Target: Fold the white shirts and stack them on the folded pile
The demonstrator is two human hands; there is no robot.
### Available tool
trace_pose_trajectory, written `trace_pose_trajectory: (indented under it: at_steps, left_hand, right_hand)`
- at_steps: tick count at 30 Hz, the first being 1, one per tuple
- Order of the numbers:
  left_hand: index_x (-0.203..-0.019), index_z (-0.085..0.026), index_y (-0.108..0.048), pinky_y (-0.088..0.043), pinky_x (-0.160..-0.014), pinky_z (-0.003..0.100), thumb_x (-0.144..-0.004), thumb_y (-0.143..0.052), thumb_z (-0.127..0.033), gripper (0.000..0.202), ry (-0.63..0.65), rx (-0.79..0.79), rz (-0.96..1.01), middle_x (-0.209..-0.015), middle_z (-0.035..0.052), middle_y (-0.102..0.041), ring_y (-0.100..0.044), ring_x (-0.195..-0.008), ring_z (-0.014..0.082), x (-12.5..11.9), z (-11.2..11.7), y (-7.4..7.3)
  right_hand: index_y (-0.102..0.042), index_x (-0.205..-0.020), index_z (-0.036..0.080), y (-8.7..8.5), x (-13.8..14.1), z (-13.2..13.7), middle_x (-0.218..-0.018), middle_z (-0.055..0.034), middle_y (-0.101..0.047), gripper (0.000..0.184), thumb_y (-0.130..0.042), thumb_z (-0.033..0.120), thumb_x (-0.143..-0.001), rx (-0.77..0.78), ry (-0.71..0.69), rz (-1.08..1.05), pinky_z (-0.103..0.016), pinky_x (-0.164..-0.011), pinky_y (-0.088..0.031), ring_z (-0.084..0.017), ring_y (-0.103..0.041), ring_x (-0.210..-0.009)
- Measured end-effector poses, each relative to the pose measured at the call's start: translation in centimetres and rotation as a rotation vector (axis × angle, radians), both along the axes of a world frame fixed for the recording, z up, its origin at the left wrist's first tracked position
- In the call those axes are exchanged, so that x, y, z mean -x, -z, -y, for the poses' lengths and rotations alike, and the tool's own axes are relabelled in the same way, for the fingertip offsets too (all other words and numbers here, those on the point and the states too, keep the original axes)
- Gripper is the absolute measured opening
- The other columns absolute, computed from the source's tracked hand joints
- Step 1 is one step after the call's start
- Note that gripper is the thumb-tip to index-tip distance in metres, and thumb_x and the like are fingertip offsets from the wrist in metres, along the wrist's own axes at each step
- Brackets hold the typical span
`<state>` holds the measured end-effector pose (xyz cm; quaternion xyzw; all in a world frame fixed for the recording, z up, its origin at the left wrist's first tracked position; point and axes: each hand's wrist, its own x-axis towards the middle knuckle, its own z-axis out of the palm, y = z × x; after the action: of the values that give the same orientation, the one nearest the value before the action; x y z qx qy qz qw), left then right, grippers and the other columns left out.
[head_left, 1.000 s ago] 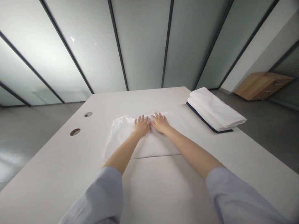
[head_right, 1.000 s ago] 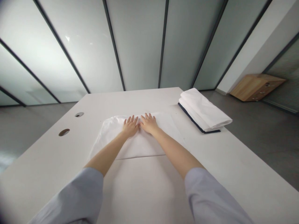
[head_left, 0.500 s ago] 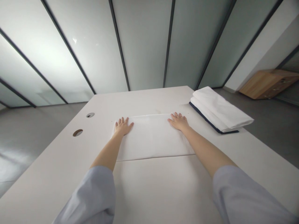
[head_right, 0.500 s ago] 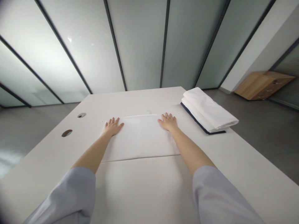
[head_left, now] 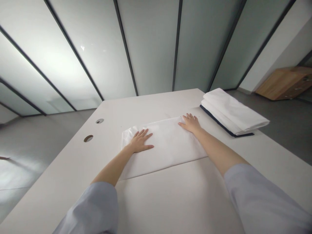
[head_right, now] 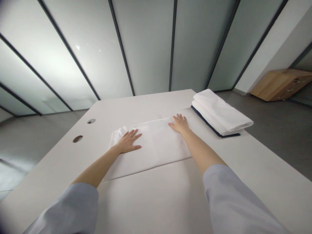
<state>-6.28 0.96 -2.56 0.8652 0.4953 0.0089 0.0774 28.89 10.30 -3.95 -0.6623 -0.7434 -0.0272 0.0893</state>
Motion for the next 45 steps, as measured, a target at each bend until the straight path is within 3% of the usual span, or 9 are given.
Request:
trace_pose_trajectory:
  at_steps: [6,11,15,19,24,28,33,38,45]
  left_hand:
    - [-0.148,-0.028,-0.034,-0.016,-0.114,0.054,-0.083,-0.039,-0.074,0.08,-0.277,-0.008,-0.003,-0.159,0.0118,-0.019,-0.018,-0.145,0.035,-1.9,-1.0,0.2]
    - [-0.144,-0.007,-0.04,-0.039,-0.096,0.059,-0.085,-0.036,-0.07,0.086,-0.656,-0.023,-0.127,-0.146,0.0322,-0.035,-0.037,-0.132,0.0483,-5.9,-2.1,-0.9]
    - [-0.117,-0.008,-0.064,-0.046,-0.087,0.05,-0.083,-0.047,-0.064,0.068,-0.502,0.061,-0.14,-0.112,0.0276,-0.065,-0.058,-0.111,0.0431,-8.3,-1.8,-2.3]
    - [-0.102,-0.014,-0.069,-0.047,-0.086,0.045,-0.083,-0.049,-0.059,0.052,-0.333,-0.028,-0.134,-0.102,0.0208,-0.069,-0.064,-0.102,0.0363,-7.5,-1.2,-3.1]
    - [-0.118,-0.018,-0.061,-0.047,-0.088,0.042,-0.091,-0.04,-0.047,0.045,-0.527,-0.16,0.096,-0.106,0.0146,-0.069,-0.064,-0.102,0.0298,-2.8,-2.4,-2.0]
    - [-0.121,-0.018,-0.06,-0.04,-0.1,0.046,-0.09,-0.039,-0.053,0.05,-0.688,-0.203,0.187,-0.133,0.0161,-0.056,-0.05,-0.123,0.0331,0.0,-3.3,-0.1]
    - [-0.125,-0.017,-0.056,-0.029,-0.11,0.048,-0.088,-0.043,-0.054,0.053,-0.577,-0.127,0.148,-0.144,0.0152,-0.045,-0.038,-0.135,0.0326,-0.7,-3.1,0.8]
    - [-0.12,-0.019,-0.054,-0.034,-0.106,0.042,-0.087,-0.05,-0.04,0.04,-0.503,-0.088,0.244,-0.134,0.0119,-0.056,-0.048,-0.127,0.0275,-1.4,-3.2,0.5]
    - [-0.118,-0.021,-0.05,-0.051,-0.088,0.038,-0.083,-0.058,-0.035,0.039,-0.556,0.087,0.759,-0.116,0.01,-0.066,-0.065,-0.103,0.0235,-1.1,-3.7,0.8]
  right_hand:
    - [-0.043,-0.141,0.013,-1.8,3.1,2.2,-0.152,-0.0165,-0.036,0.058,-0.048,0.036,-0.088,-0.125,-0.114,0.024,-0.049,-0.114,-0.016,-0.033,-0.028,-0.14]
    - [-0.052,-0.133,0.014,-2.8,5.0,5.7,-0.143,-0.015,-0.047,0.049,-0.046,0.035,-0.09,-0.167,-0.203,-0.029,-0.045,-0.112,-0.022,-0.03,-0.038,-0.133]
    - [-0.058,-0.126,0.018,-2.2,4.6,7.1,-0.134,-0.0131,-0.056,0.043,-0.044,0.039,-0.092,-0.039,-0.125,-0.11,-0.043,-0.103,-0.035,-0.028,-0.051,-0.121]
    - [-0.062,-0.12,0.017,-1.1,3.2,6.5,-0.128,-0.0126,-0.06,0.038,-0.045,0.037,-0.092,0.057,-0.089,-0.267,-0.038,-0.098,-0.042,-0.025,-0.056,-0.117]
    - [-0.065,-0.114,0.019,-0.1,1.9,5.2,-0.111,-0.0087,-0.069,0.035,-0.041,0.03,-0.092,0.009,0.035,-0.488,-0.031,-0.088,-0.047,-0.02,-0.064,-0.1]
    - [-0.069,-0.108,0.02,0.1,2.0,5.1,-0.104,-0.0095,-0.07,0.035,-0.044,0.036,-0.091,-0.017,0.127,-0.371,-0.035,-0.087,-0.046,-0.024,-0.063,-0.099]
    - [-0.071,-0.103,0.02,0.2,2.1,5.5,-0.105,-0.0106,-0.069,0.033,-0.05,0.041,-0.088,-0.001,0.096,-0.249,-0.037,-0.088,-0.045,-0.027,-0.061,-0.099]
    - [-0.066,-0.111,0.018,0.6,1.6,5.4,-0.11,-0.0096,-0.069,0.033,-0.052,0.032,-0.085,0.001,-0.014,-0.41,-0.033,-0.089,-0.046,-0.022,-0.061,-0.099]
    - [-0.067,-0.109,0.019,-0.2,2.3,5.7,-0.106,-0.0089,-0.071,0.031,-0.052,0.033,-0.086,0.07,0.047,-0.694,-0.033,-0.087,-0.048,-0.021,-0.065,-0.094]
